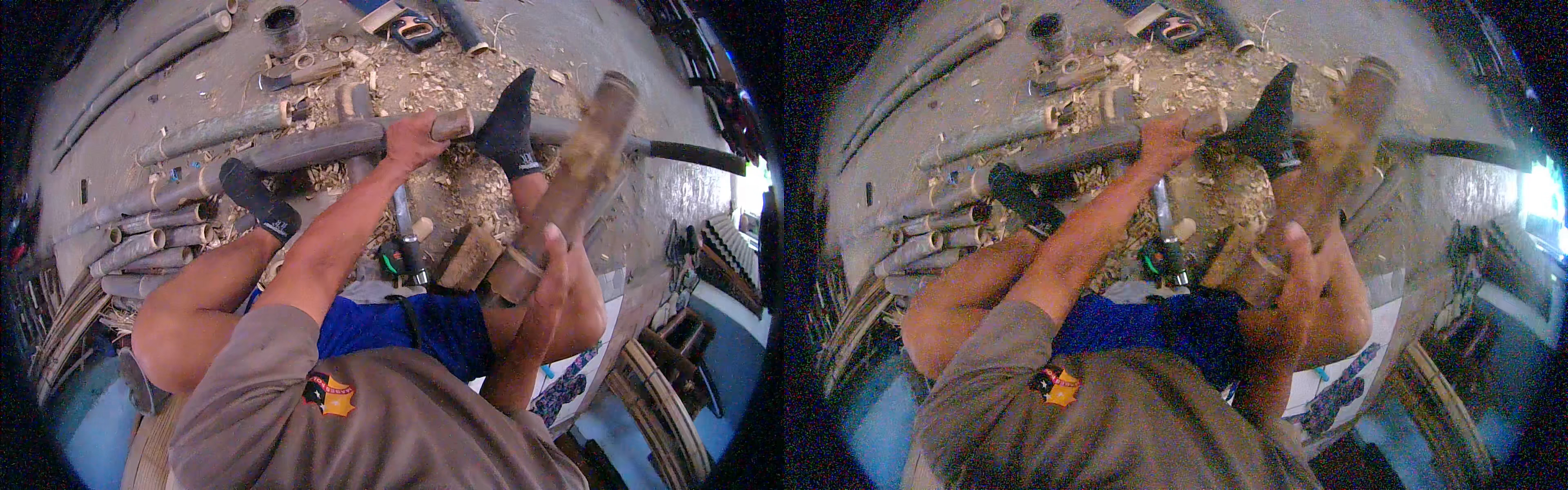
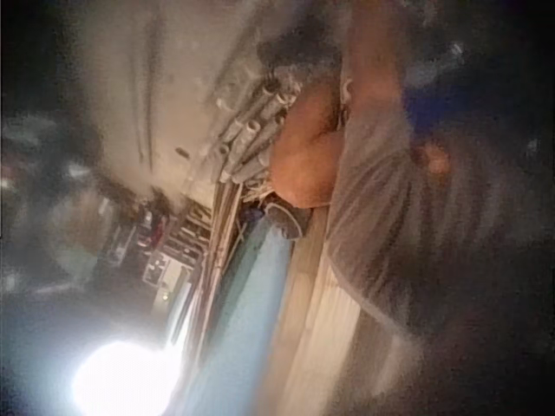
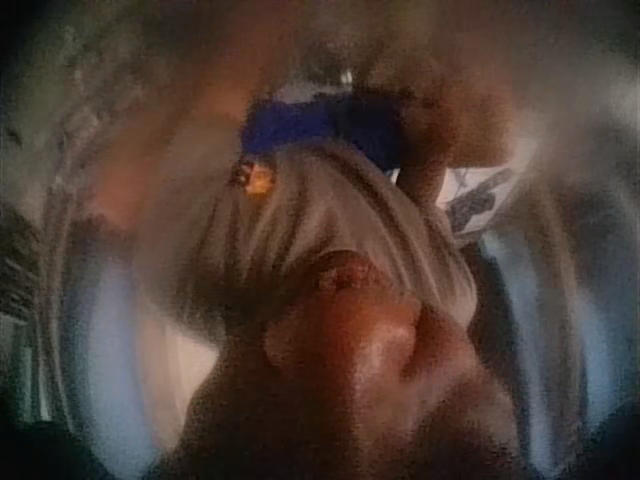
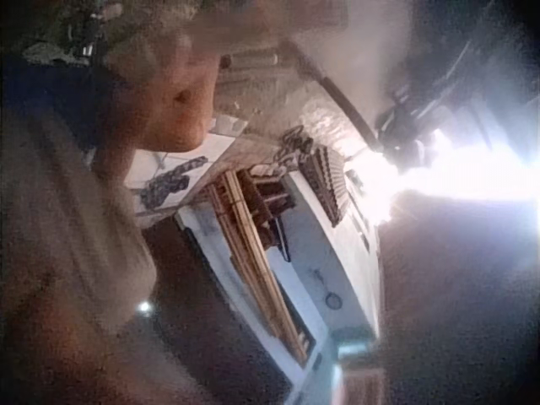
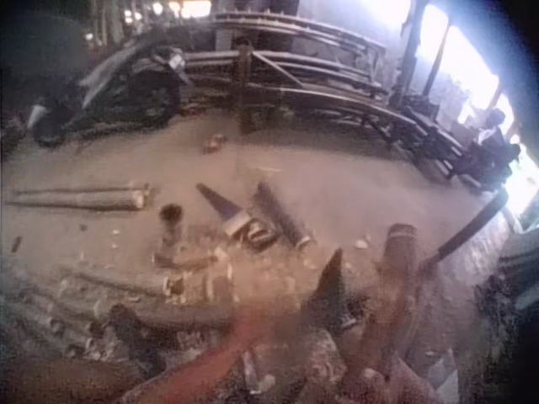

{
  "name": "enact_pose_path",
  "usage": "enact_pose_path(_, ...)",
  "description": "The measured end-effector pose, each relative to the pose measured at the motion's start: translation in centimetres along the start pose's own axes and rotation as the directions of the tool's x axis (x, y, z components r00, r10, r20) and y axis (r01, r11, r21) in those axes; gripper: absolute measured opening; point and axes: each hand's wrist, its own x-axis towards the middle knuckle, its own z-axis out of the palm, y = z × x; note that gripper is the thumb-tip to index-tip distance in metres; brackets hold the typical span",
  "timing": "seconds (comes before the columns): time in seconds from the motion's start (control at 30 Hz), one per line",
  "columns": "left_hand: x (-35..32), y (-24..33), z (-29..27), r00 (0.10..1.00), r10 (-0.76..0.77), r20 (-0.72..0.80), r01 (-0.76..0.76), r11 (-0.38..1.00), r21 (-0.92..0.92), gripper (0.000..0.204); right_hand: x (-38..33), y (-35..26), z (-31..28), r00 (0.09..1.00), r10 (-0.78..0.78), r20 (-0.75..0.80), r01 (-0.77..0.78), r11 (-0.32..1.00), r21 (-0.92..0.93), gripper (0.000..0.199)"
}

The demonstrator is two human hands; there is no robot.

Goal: The person measures bamboo poles with a tape measure, marks them with a knife, and cuts them using a hand saw. The person then splits the cut sections with a machete and fits smaller bamboo pieces into the larger ones.

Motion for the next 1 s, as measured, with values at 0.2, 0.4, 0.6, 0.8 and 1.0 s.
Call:
enact_pose_path(0.2, 0.3, -0.1, 1.5, 0.994, 0.008, -0.113, -0.008, 1.000, 0.000, 0.048, 0.6, 1.4, -0.2, 0.999, -0.051, 0.014, 0.050, 0.996, 0.073, 0.081)
enact_pose_path(0.4, 10.5, 1.6, -3.0, 0.518, -0.645, -0.563, 0.098, 0.698, -0.709, 0.047, 2.8, 4.9, -0.2, 0.984, -0.169, 0.057, 0.176, 0.974, -0.142, 0.081)
enact_pose_path(0.6, 16.8, -7.6, -17.0, 0.535, -0.067, -0.842, -0.307, 0.913, -0.268, 0.040, 2.7, 6.9, -0.5, 0.995, -0.103, -0.001, 0.103, 0.988, -0.111, 0.086)
enact_pose_path(0.8, 18.6, -14.8, -27.0, 0.439, -0.400, -0.805, -0.397, 0.717, -0.573, 0.044, 3.7, 7.2, 2.5, 0.999, 0.018, 0.050, -0.008, 0.983, -0.186, 0.098)
enact_pose_path(1.0, 22.0, -21.7, -25.5, 0.525, -0.343, -0.779, -0.418, 0.693, -0.587, 0.039, 4.3, 8.0, 2.2, 0.998, 0.034, 0.048, -0.026, 0.988, -0.153, 0.097)
